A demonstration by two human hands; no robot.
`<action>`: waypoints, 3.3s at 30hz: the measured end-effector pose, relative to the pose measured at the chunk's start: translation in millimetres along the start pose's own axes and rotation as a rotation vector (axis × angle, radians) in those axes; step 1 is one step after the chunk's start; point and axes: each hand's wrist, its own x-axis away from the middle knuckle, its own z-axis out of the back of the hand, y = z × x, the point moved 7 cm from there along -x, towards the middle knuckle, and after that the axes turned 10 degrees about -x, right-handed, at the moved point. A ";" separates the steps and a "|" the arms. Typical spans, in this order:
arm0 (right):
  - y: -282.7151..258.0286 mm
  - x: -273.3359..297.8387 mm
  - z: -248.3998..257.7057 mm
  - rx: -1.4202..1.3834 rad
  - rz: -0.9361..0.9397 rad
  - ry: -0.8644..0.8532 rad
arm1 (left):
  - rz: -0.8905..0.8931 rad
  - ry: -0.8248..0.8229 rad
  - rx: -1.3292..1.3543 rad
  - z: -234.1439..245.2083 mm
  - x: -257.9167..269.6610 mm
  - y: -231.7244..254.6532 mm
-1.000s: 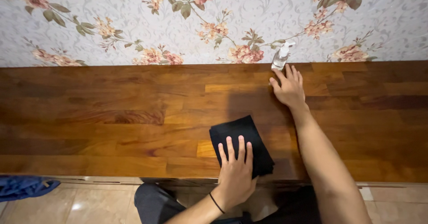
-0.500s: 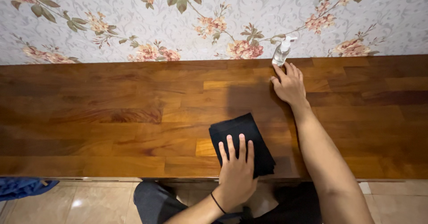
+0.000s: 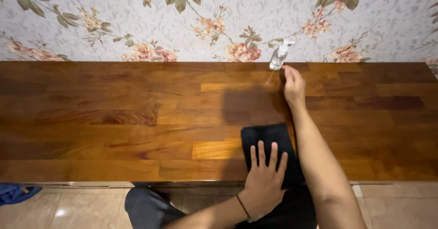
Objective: The person folds a black cloth by hand on a wooden surface, using a spray bottle to dampen the cloth between different folding steps.
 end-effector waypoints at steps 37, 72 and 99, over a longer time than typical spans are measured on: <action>29.0 -3.4 4.8 -0.218 -0.226 -0.046 | 0.899 0.029 -0.001 15.9 133.6 -333.4; 58.5 -12.6 11.7 -0.297 -0.252 0.007 | 0.436 0.815 1.778 -2.9 -40.4 -406.9; -6.4 75.1 -94.9 -0.626 -0.807 -0.796 | 0.589 -0.233 1.619 -36.7 -52.8 -320.0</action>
